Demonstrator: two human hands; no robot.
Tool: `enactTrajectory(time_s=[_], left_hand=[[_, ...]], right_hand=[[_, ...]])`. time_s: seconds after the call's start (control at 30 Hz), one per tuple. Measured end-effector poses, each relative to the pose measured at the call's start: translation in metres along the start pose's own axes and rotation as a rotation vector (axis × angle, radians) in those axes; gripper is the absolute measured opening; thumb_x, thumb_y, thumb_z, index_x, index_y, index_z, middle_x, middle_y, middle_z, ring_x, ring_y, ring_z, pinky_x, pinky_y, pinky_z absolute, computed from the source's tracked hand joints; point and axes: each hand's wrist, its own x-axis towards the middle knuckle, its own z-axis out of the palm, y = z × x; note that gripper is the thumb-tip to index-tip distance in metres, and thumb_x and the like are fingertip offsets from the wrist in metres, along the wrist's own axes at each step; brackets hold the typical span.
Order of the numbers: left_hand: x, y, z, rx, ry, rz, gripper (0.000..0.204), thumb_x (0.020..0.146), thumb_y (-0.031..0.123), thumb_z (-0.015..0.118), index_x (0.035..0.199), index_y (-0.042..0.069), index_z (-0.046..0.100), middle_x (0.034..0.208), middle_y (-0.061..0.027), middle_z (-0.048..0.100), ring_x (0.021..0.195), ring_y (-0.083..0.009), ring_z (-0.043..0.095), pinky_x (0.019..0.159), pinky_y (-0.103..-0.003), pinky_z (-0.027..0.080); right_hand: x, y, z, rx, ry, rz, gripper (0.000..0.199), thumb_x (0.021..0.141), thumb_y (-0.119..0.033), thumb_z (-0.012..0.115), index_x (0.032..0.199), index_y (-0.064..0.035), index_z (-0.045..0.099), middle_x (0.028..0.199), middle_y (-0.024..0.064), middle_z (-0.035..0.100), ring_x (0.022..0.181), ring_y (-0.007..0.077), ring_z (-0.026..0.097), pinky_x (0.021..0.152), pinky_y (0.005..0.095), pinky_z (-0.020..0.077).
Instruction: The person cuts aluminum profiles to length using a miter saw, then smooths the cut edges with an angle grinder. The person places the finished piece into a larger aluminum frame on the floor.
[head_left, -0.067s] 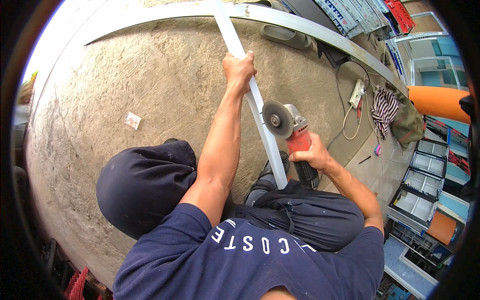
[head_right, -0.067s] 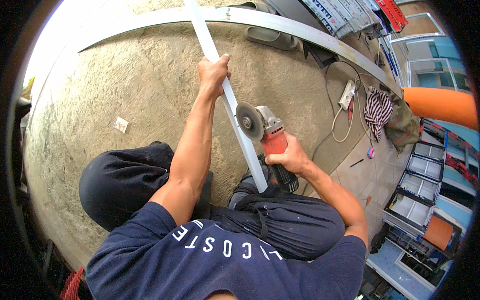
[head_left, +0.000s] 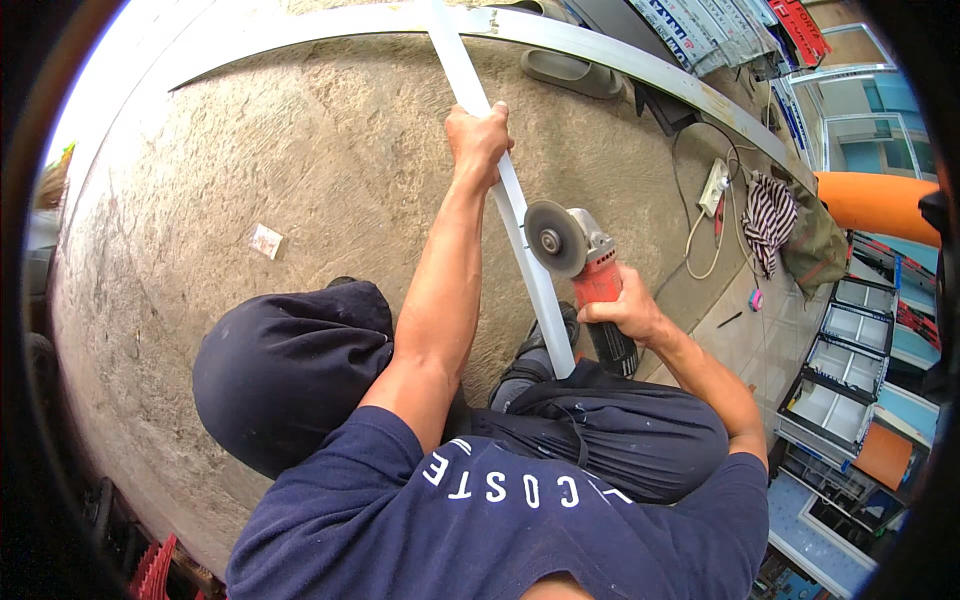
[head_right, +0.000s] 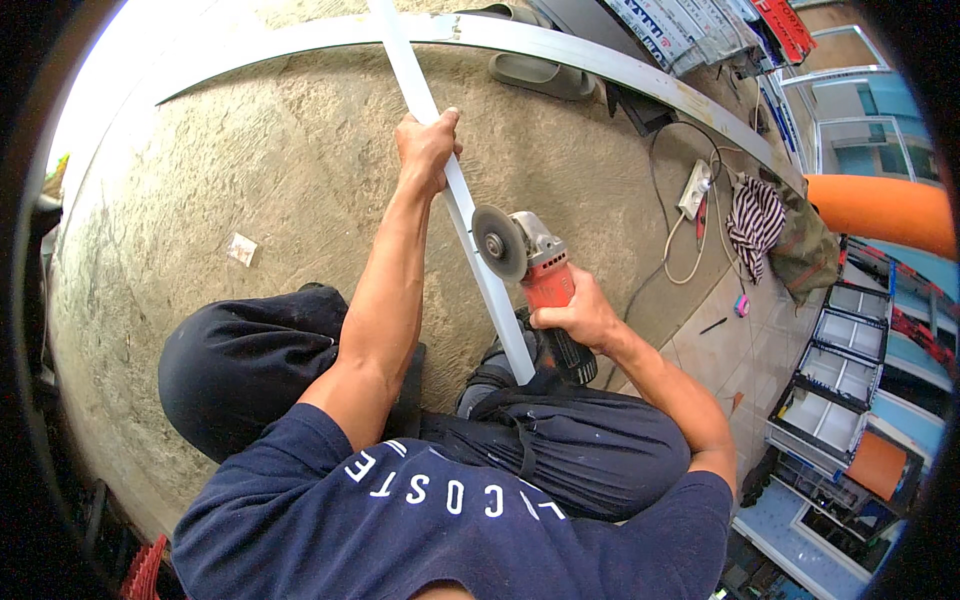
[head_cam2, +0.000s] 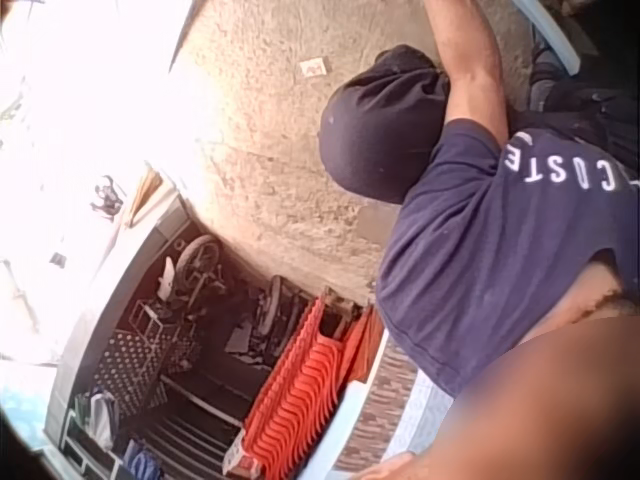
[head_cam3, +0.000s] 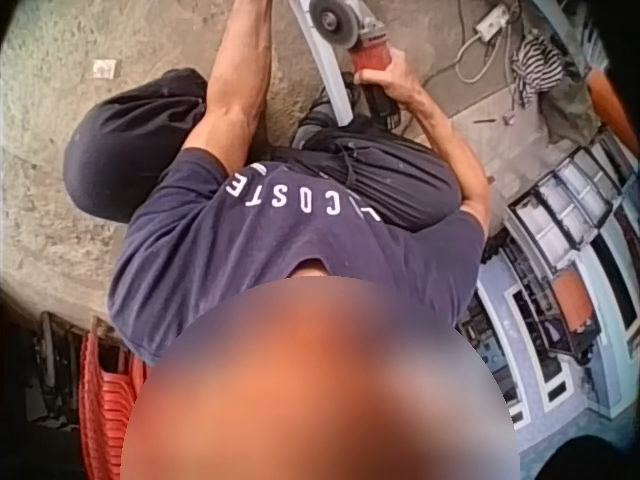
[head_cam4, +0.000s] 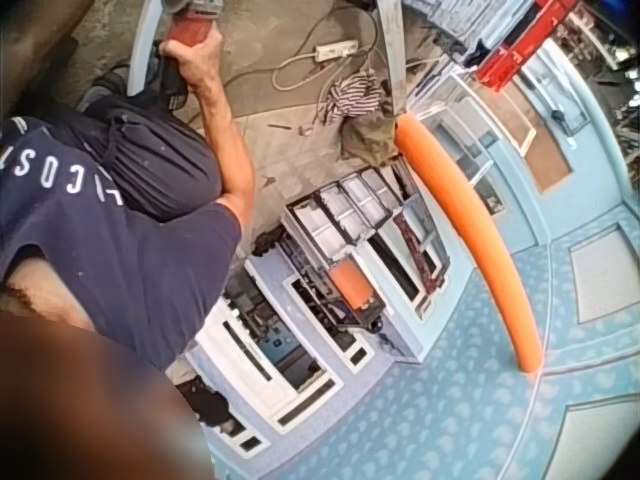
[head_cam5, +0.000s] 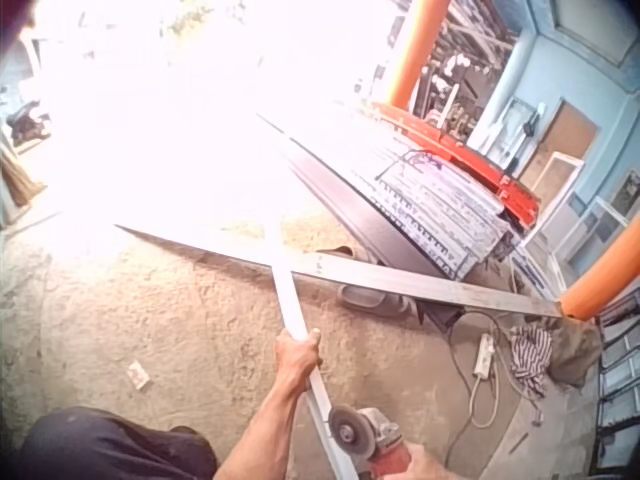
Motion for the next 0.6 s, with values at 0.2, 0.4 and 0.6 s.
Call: enactTrajectory(time_s=[0.2, 0.4, 0.6], left_hand=[[0.0015, -0.0022, 0.0008, -0.02, -0.002, 0.004, 0.025, 0.091, 0.017, 0.076, 0.094, -0.003, 0.061, 0.07, -0.008, 0.065, 0.054, -0.0169, 0.063, 0.048, -0.036, 0.05], [0.0027, -0.0035, 0.001, -0.01, -0.005, 0.023, 0.025, 0.09, 0.018, 0.076, 0.093, -0.002, 0.062, 0.069, -0.0072, 0.064, 0.054, -0.0169, 0.063, 0.047, -0.036, 0.05], [0.0028, -0.0038, 0.0015, -0.018, -0.014, 0.016, 0.025, 0.09, 0.017, 0.076, 0.094, -0.002, 0.061, 0.07, -0.0071, 0.064, 0.054, -0.0168, 0.063, 0.048, -0.037, 0.05]], right_hand=[[-0.0019, -0.0013, 0.0013, 0.023, 0.005, -0.003, 0.051, 0.067, -0.009, 0.084, 0.112, 0.001, 0.062, 0.093, 0.0048, 0.067, 0.082, 0.0142, 0.064, 0.076, 0.0309, 0.053], [-0.0014, -0.0007, 0.0015, 0.015, 0.0, 0.013, 0.048, 0.067, -0.011, 0.084, 0.108, 0.0004, 0.063, 0.092, 0.0046, 0.067, 0.082, 0.014, 0.064, 0.075, 0.0309, 0.0526], [-0.0016, 0.0009, 0.0015, 0.012, 0.004, -0.008, 0.046, 0.067, -0.011, 0.084, 0.107, 0.0004, 0.064, 0.091, 0.0048, 0.067, 0.081, 0.0139, 0.064, 0.075, 0.0308, 0.0527]])
